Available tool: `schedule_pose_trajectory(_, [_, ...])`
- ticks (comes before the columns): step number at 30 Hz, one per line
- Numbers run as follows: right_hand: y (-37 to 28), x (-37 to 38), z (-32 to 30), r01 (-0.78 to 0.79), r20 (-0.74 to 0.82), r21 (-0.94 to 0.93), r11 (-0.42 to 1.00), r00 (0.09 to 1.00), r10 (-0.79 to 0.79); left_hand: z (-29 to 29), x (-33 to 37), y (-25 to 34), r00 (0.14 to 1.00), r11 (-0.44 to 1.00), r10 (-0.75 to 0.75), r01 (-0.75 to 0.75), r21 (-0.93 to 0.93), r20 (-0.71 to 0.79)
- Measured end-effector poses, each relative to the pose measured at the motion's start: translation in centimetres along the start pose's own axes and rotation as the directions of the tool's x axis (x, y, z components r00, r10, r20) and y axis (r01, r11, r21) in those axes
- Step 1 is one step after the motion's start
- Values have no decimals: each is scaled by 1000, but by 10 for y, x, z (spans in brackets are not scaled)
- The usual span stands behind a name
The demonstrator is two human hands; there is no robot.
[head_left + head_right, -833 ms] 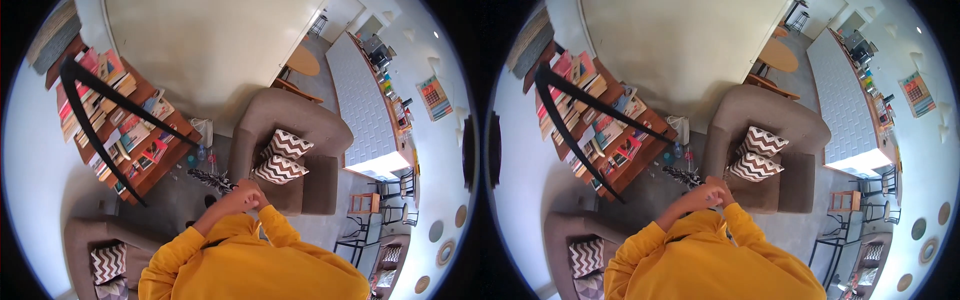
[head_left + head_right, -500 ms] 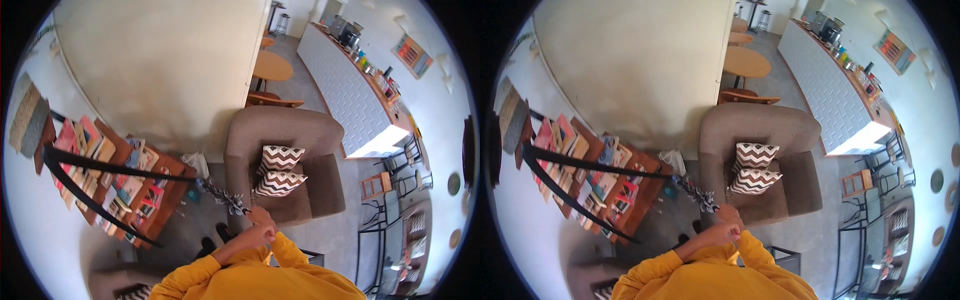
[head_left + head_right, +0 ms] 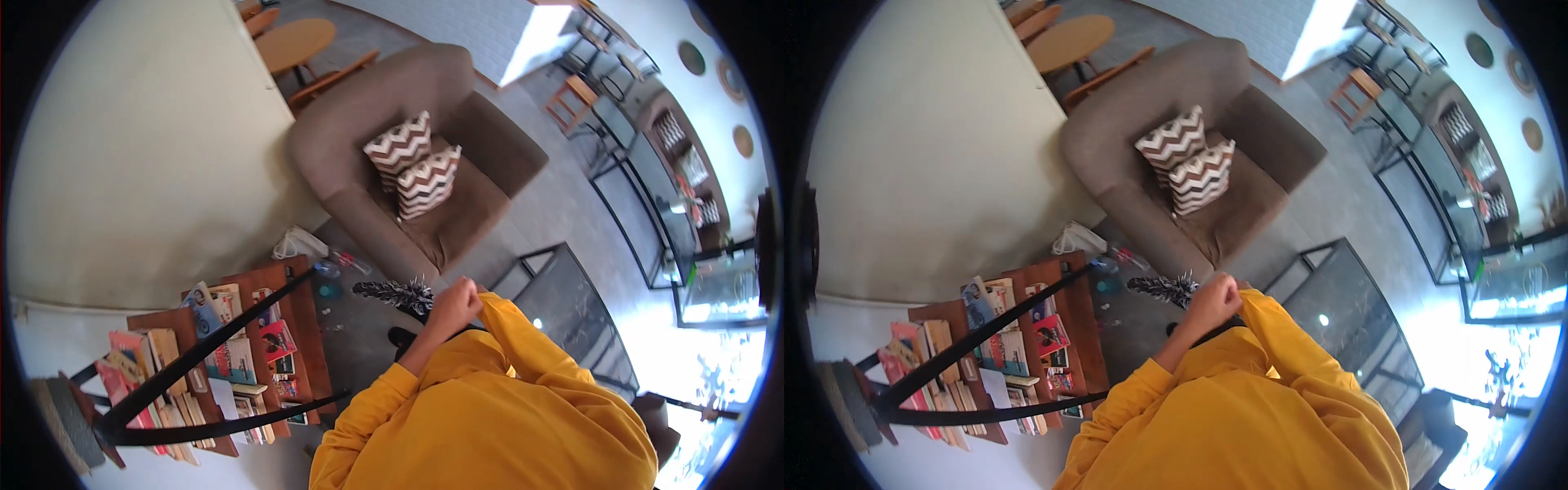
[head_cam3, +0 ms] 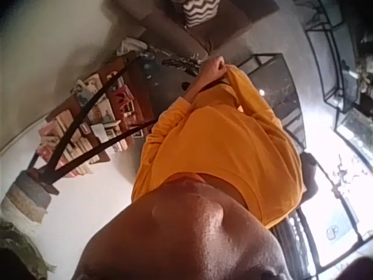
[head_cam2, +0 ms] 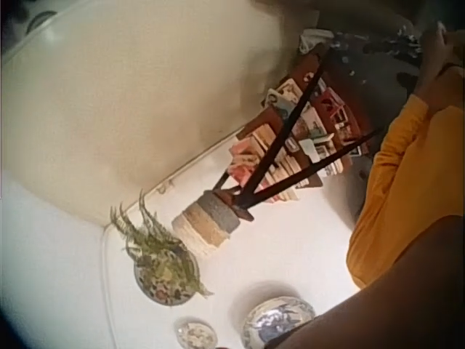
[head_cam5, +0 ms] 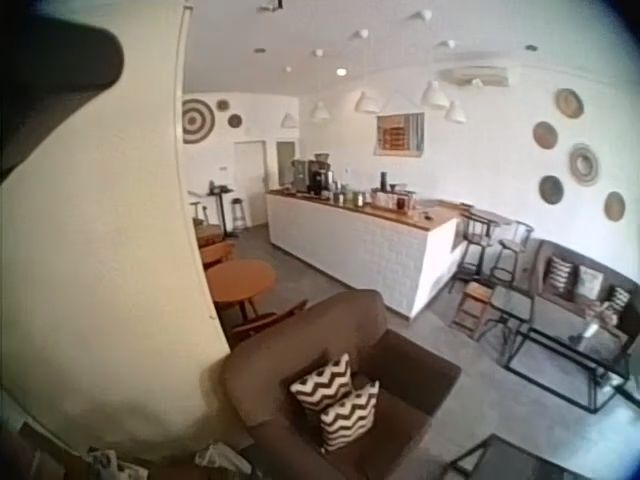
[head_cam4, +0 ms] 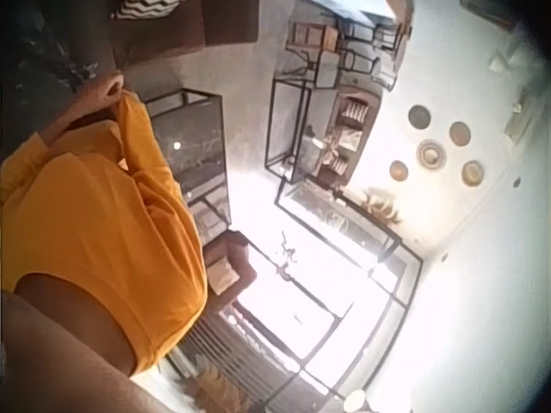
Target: Cleaning and wiping glass cups with a cloth in a cafe environment.
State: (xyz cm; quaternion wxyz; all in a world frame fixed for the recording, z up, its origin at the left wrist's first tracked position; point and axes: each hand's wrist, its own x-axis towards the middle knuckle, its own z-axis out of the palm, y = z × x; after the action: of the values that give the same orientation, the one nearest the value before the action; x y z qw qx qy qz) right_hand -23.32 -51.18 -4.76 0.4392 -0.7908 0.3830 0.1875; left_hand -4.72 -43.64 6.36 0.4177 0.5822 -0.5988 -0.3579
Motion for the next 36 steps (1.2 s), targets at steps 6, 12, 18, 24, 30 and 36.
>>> schedule_pose_trajectory(6, [-33,-56,-7,-146,25,-97,985,989,149,-9,-20,-38,988,963,-67,99,-252,136])
schedule_pose_trajectory(12, [-45,-163,-57,-387,77,170,907,922,379,-40,-31,-96,968,963,-200,166,-211,-151])
schedule_pose_trajectory(18, [-76,-232,-134,-578,104,130,806,816,568,-37,-40,-187,961,960,-276,276,47,-4])
schedule_pose_trajectory(24, [-71,-256,-182,-468,-150,133,874,862,484,-22,-44,-213,716,710,-672,551,438,189])
schedule_pose_trajectory(30, [29,-187,-220,-484,-246,147,863,827,506,8,-28,-255,606,626,-772,669,401,195])
schedule_pose_trajectory(36, [131,-113,-221,-497,-226,74,865,836,499,34,-7,-252,425,460,-887,789,407,179])
